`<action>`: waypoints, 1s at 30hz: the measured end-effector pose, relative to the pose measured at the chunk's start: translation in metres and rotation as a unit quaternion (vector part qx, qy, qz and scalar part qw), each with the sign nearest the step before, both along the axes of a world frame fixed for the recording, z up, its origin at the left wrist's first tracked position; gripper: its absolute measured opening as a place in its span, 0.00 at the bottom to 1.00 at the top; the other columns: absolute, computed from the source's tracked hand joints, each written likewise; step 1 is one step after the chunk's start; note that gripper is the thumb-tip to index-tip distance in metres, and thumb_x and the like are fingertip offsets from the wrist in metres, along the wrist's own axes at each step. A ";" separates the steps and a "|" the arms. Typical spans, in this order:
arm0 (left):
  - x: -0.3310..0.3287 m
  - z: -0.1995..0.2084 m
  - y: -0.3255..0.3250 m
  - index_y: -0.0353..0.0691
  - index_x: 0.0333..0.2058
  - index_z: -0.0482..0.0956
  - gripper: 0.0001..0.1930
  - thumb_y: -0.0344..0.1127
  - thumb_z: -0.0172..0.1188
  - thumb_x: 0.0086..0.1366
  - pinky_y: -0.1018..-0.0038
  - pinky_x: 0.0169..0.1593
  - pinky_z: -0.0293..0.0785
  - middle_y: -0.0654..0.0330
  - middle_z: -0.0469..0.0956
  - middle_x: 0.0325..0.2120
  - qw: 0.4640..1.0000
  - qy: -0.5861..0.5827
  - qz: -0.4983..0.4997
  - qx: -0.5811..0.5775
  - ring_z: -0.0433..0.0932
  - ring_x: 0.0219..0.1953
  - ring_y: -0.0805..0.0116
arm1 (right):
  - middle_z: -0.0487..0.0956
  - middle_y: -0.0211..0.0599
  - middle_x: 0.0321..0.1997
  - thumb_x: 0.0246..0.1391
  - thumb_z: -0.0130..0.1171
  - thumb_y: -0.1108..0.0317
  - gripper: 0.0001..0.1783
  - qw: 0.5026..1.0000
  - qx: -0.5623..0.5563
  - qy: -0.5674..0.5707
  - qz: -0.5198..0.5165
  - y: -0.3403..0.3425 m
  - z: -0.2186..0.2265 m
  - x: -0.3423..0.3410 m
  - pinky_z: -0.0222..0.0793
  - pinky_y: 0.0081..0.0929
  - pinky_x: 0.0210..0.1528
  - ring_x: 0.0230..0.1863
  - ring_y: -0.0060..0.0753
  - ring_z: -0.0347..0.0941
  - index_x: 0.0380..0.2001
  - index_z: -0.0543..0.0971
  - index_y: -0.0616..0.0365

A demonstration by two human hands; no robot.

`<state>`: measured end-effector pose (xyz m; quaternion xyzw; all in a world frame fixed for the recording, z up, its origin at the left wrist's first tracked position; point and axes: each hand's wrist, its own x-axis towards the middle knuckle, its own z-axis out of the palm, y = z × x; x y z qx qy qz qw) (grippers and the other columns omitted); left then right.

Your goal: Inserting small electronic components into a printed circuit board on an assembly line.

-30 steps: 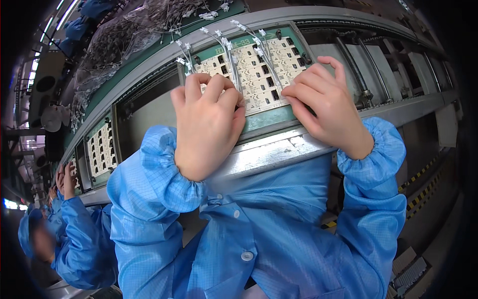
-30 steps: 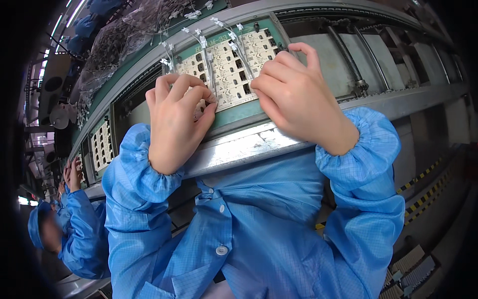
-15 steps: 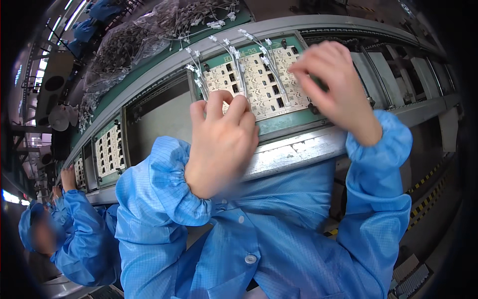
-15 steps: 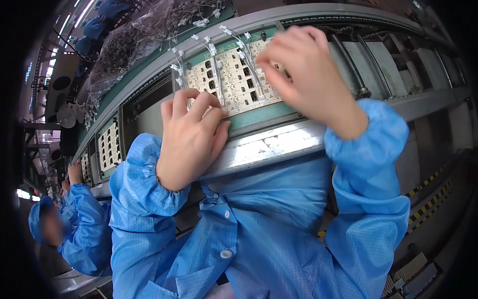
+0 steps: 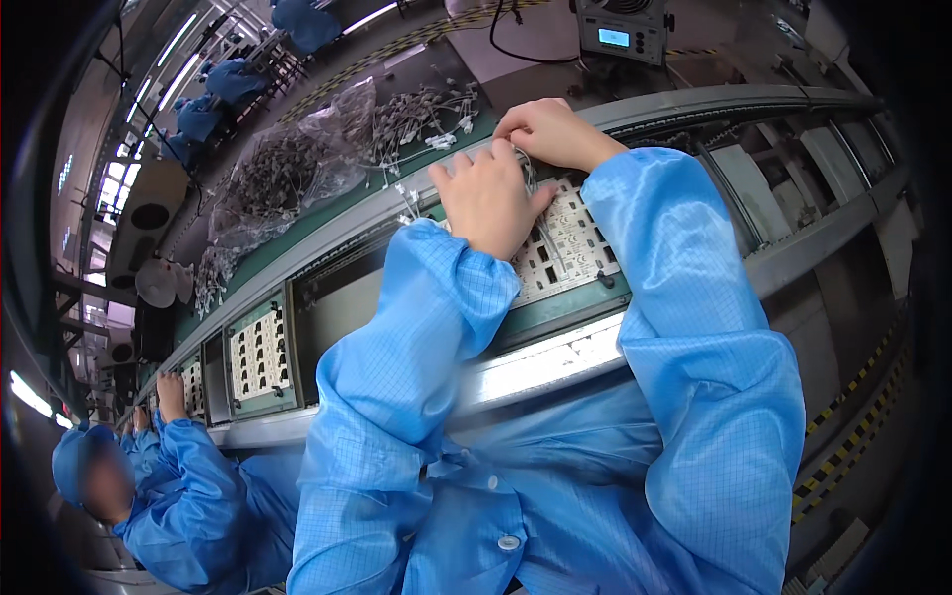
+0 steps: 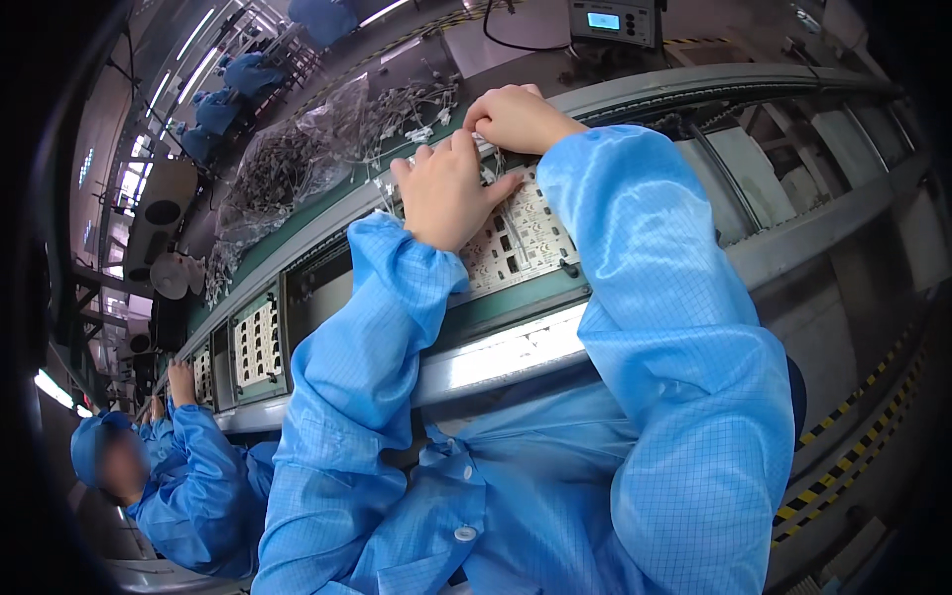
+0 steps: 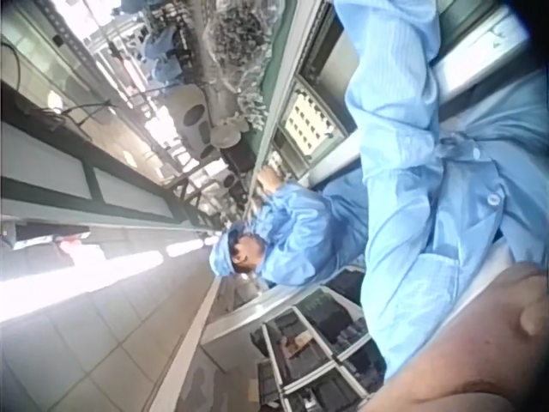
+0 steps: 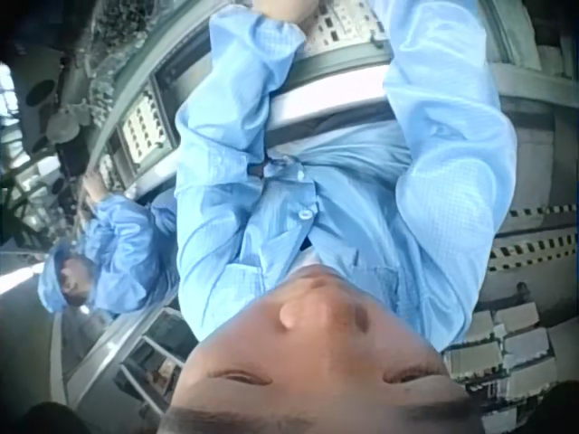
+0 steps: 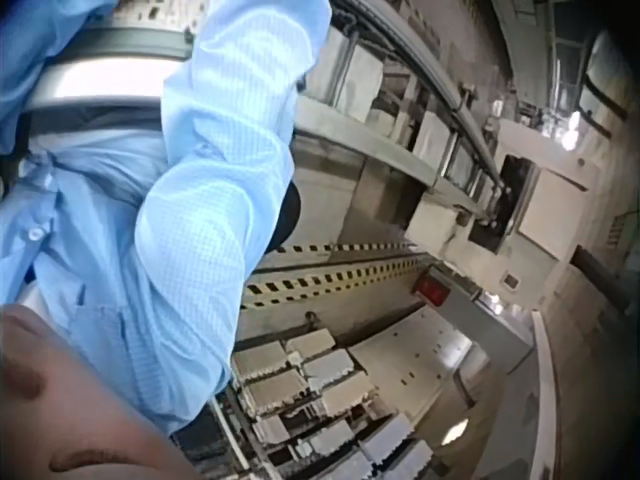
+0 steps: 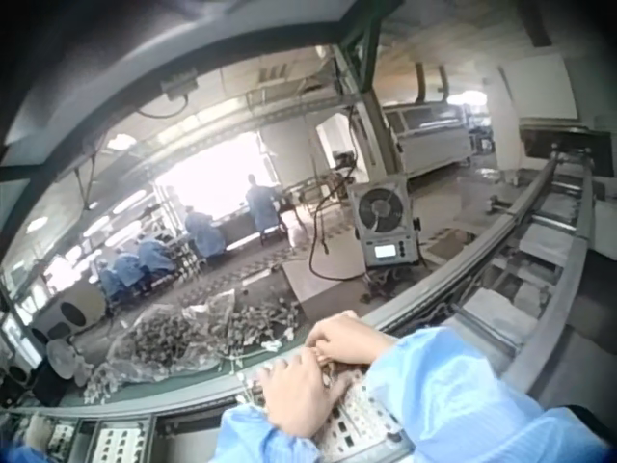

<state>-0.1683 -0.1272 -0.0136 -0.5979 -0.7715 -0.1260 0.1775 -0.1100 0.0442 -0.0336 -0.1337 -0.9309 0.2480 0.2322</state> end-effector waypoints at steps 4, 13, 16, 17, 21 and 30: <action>-0.004 -0.007 0.008 0.38 0.42 0.75 0.26 0.52 0.70 0.54 0.44 0.54 0.61 0.55 0.81 0.37 0.999 -0.025 0.038 -0.021 0.78 0.43 0.51 | 0.85 0.36 0.35 0.50 0.58 0.68 0.12 0.999 -0.043 0.015 -0.026 -0.002 0.020 0.022 0.67 0.36 0.50 0.41 0.35 0.81 0.37 0.86 0.54; 0.010 -0.009 0.008 0.40 0.37 0.79 0.14 0.39 0.64 0.53 0.43 0.55 0.60 0.56 0.79 0.37 0.999 -0.028 0.015 0.018 0.78 0.43 0.52 | 0.84 0.36 0.33 0.49 0.63 0.72 0.08 0.988 -0.145 0.047 -0.017 0.003 0.031 0.048 0.75 0.25 0.42 0.36 0.28 0.80 0.35 0.83 0.61; 0.011 -0.008 0.006 0.39 0.35 0.82 0.12 0.38 0.64 0.53 0.44 0.54 0.61 0.56 0.77 0.38 1.000 0.008 0.022 0.017 0.77 0.42 0.54 | 0.84 0.35 0.34 0.49 0.64 0.72 0.08 0.974 -0.201 0.104 0.022 0.002 0.027 0.045 0.75 0.25 0.42 0.37 0.28 0.80 0.35 0.83 0.61; 0.012 -0.008 0.006 0.39 0.35 0.82 0.12 0.38 0.64 0.53 0.44 0.54 0.61 0.56 0.77 0.38 1.000 0.008 0.020 0.016 0.77 0.42 0.54 | 0.83 0.33 0.34 0.50 0.63 0.73 0.08 0.977 -0.191 0.094 0.021 0.000 0.026 0.044 0.74 0.25 0.42 0.37 0.25 0.78 0.36 0.82 0.60; 0.012 -0.013 0.007 0.39 0.31 0.84 0.09 0.37 0.62 0.54 0.47 0.51 0.62 0.57 0.77 0.38 0.999 -0.011 0.007 0.034 0.75 0.42 0.54 | 0.84 0.36 0.35 0.49 0.64 0.73 0.08 0.978 -0.185 0.099 0.019 0.000 0.019 0.039 0.75 0.26 0.43 0.38 0.28 0.80 0.34 0.82 0.62; 0.001 -0.016 -0.001 0.42 0.34 0.83 0.11 0.41 0.64 0.56 0.53 0.48 0.63 0.58 0.79 0.41 0.996 -0.070 0.008 0.050 0.74 0.47 0.53 | 0.83 0.40 0.33 0.43 0.66 0.70 0.11 0.991 -0.120 -0.043 -0.048 0.008 0.034 0.059 0.76 0.29 0.41 0.36 0.34 0.80 0.33 0.83 0.60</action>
